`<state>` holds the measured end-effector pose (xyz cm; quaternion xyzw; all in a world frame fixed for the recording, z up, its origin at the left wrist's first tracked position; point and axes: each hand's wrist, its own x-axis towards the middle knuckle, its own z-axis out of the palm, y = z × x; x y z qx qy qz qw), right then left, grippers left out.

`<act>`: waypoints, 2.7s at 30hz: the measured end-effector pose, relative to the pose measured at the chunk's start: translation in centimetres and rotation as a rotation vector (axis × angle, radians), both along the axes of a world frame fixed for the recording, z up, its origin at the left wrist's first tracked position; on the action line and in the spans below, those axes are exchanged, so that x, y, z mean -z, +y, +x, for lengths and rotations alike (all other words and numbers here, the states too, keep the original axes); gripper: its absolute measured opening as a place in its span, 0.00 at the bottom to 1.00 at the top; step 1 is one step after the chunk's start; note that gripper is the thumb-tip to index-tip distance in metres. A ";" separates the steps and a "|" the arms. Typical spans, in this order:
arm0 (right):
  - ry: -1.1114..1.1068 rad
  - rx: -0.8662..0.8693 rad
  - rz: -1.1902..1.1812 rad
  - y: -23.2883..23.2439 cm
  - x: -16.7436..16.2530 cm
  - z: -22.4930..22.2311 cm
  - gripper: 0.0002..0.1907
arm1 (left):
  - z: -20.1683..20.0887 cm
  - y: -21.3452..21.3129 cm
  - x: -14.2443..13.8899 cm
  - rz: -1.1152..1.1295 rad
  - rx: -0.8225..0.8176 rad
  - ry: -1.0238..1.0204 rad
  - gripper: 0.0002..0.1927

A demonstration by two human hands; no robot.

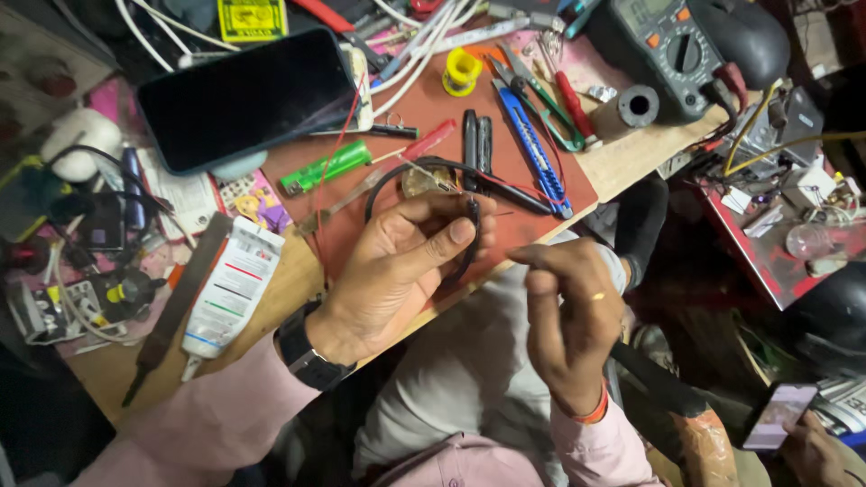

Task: The person sits at a cluttered electronics repair workbench and solders a connector onto the end of a black cable. They hold the cable and connector in one hand, apply a soldering iron to the joint, and use a multimeter and small hand tools on the bench while working on the connection.

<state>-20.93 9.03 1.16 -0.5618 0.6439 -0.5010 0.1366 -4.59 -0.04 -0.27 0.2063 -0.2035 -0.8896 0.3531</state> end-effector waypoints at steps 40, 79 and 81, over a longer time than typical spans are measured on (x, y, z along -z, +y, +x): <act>-0.592 -0.096 0.001 -0.2 2.0 1.7 0.05 | -0.2 0.1 0.6 -0.118 -0.031 -0.005 0.08; -1.010 -0.163 -0.048 -0.5 2.8 2.7 0.09 | 0.5 -0.6 1.5 -0.264 -0.102 0.007 0.06; -1.516 -0.246 0.092 0.0 2.6 2.0 0.10 | 0.7 -0.4 1.3 -0.101 0.001 0.098 0.08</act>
